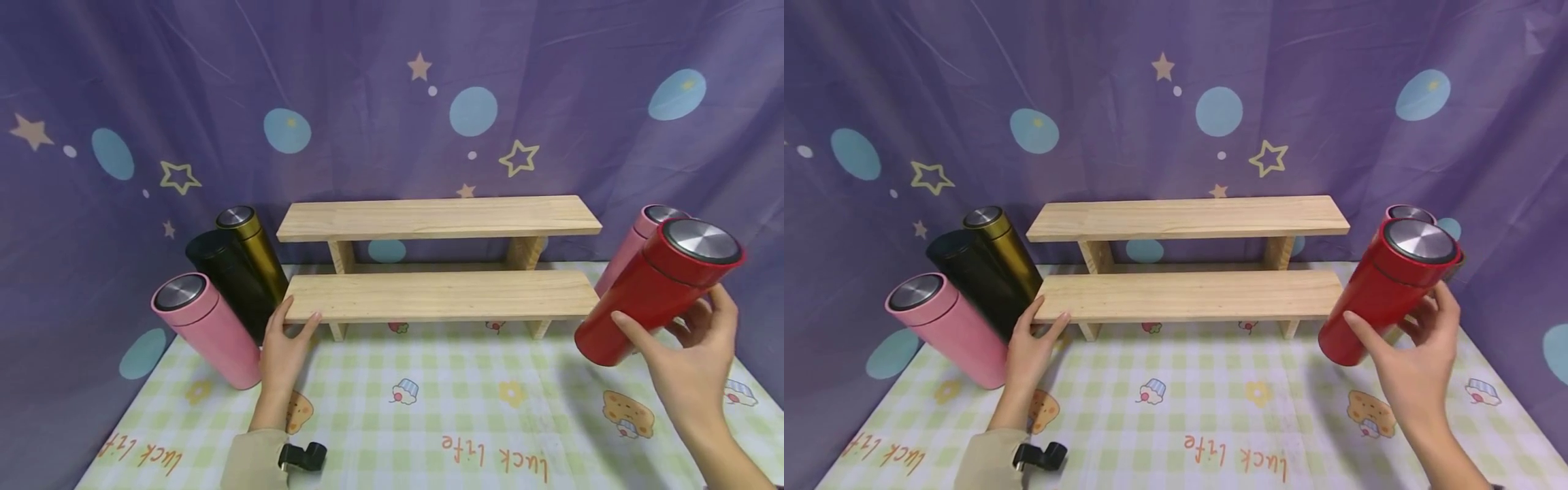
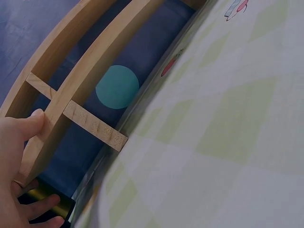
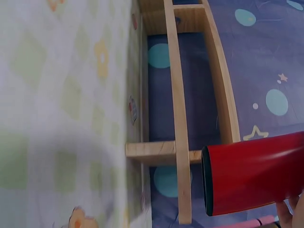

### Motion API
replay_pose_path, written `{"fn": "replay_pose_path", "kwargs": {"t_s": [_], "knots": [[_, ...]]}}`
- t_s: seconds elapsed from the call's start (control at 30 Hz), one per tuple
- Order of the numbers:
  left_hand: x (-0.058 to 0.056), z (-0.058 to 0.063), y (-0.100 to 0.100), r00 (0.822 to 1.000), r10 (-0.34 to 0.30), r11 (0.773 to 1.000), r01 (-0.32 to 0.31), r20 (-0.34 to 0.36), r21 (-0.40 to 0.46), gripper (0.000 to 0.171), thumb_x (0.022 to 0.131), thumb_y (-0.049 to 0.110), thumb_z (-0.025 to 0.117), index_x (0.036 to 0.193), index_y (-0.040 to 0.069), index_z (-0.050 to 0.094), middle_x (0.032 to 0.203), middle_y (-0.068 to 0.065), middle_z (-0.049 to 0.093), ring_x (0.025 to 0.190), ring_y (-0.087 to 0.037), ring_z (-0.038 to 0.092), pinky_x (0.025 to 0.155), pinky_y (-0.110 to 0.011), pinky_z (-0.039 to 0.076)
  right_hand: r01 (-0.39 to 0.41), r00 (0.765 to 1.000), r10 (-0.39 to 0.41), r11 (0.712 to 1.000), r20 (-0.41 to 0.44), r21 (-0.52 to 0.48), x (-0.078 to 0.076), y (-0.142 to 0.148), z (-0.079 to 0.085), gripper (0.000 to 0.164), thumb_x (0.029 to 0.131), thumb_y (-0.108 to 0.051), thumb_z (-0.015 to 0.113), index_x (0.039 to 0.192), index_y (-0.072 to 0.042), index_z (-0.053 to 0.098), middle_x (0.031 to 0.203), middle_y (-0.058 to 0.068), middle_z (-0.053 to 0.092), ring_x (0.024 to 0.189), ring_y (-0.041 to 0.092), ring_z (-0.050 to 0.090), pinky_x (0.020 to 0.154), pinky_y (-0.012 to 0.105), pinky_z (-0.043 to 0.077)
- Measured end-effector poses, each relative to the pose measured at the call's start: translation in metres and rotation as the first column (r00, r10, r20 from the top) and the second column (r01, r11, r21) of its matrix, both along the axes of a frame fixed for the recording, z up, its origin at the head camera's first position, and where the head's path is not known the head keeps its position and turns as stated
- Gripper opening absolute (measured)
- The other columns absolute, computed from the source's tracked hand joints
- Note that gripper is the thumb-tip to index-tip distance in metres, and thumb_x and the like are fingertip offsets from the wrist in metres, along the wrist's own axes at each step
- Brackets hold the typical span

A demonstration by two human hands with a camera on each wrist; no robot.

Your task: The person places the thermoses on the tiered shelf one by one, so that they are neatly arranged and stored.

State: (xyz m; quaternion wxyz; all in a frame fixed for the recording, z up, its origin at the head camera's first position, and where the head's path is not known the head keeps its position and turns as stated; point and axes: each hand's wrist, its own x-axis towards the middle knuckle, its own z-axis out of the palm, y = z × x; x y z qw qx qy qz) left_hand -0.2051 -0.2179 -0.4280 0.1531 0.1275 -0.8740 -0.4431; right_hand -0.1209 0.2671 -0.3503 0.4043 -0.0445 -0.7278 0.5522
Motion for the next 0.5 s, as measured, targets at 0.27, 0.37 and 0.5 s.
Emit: {"fn": "replay_pose_path", "kwargs": {"t_s": [0.27, 0.37, 0.5], "knots": [[0.0, -0.003, 0.0, 1.0, 0.004, 1.0, -0.004, -0.023, 0.018, 0.08, 0.088, 0.059, 0.067, 0.153, 0.023, 0.04, 0.155, -0.012, 0.036, 0.129, -0.033, 0.046, 0.099, -0.059, 0.038, -0.159, 0.986, 0.145, 0.971, -0.086, -0.18, -0.012, -0.016, 0.005, 0.092, 0.068, 0.019, 0.077, 0.146, -0.015, 0.042, 0.129, 0.011, 0.057, 0.11, 0.02, 0.056, 0.082, 0.017, 0.045], [0.0, -0.003, 0.0, 1.0, 0.005, 1.0, -0.005, -0.029, 0.016, 0.079, 0.088, 0.058, 0.067, 0.153, 0.022, 0.04, 0.154, -0.012, 0.037, 0.127, -0.033, 0.047, 0.098, -0.059, 0.039, -0.209, 0.975, 0.186, 0.956, -0.125, -0.208, -0.015, -0.023, 0.007, 0.091, 0.068, 0.02, 0.076, 0.146, -0.014, 0.042, 0.129, 0.012, 0.057, 0.11, 0.021, 0.056, 0.081, 0.018, 0.046], [-0.001, -0.003, 0.0, 0.999, 0.007, 1.0, -0.006, -0.034, 0.014, 0.078, 0.088, 0.058, 0.068, 0.153, 0.022, 0.041, 0.153, -0.012, 0.039, 0.126, -0.031, 0.048, 0.097, -0.058, 0.04, -0.236, 0.967, 0.209, 0.949, -0.147, -0.207, -0.021, -0.035, 0.01, 0.09, 0.068, 0.019, 0.077, 0.145, -0.014, 0.043, 0.128, 0.013, 0.058, 0.107, 0.021, 0.056, 0.076, 0.019, 0.046]]}}
